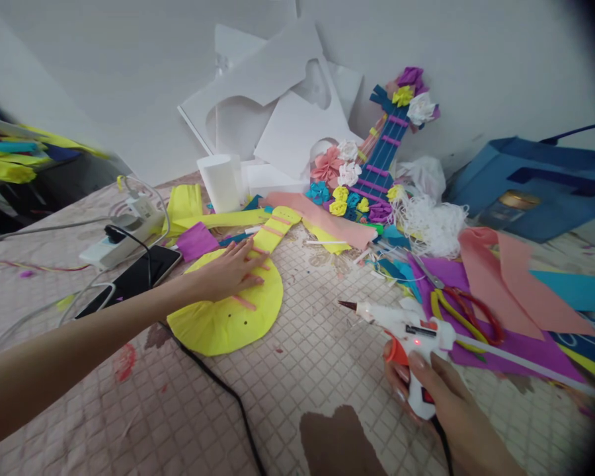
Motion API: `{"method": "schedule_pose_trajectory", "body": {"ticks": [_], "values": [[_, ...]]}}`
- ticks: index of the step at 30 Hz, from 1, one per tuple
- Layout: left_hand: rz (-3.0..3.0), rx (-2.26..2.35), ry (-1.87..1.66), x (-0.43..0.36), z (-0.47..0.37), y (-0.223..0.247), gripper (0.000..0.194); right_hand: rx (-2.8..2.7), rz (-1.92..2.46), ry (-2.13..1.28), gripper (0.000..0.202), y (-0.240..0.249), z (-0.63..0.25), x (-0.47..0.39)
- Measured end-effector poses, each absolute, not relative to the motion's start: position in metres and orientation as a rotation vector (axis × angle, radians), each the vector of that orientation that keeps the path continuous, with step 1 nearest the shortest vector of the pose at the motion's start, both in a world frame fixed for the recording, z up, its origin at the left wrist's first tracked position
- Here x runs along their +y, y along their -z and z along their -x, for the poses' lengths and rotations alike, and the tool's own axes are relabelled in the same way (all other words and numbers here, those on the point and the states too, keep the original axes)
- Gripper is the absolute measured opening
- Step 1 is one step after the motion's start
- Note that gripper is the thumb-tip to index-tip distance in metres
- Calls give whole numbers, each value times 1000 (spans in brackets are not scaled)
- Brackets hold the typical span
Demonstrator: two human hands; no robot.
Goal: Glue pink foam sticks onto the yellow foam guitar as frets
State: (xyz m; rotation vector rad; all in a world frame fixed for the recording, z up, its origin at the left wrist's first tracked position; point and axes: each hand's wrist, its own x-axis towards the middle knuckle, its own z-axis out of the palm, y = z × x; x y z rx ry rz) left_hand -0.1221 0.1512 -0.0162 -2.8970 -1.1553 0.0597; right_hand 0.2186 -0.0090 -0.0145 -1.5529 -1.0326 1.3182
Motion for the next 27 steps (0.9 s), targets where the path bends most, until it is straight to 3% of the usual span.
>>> {"method": "schedule_pose_trajectory", "body": {"ticks": [6, 12, 19, 27], "values": [[2945, -1358, -163, 161, 127, 7, 60, -1078, 1528, -1340, 41, 20, -222, -10], [2869, -1507, 54, 165, 137, -2, 58, -1066, 1474, -1369, 40, 24, -223, -10], [2907, -1415, -70, 161, 133, 0, 54, -1117, 1506, -1324, 43, 21, -222, -10], [2900, -1039, -173, 161, 133, 16, 36, -1099, 1523, -1350, 42, 21, -223, -11]]}}
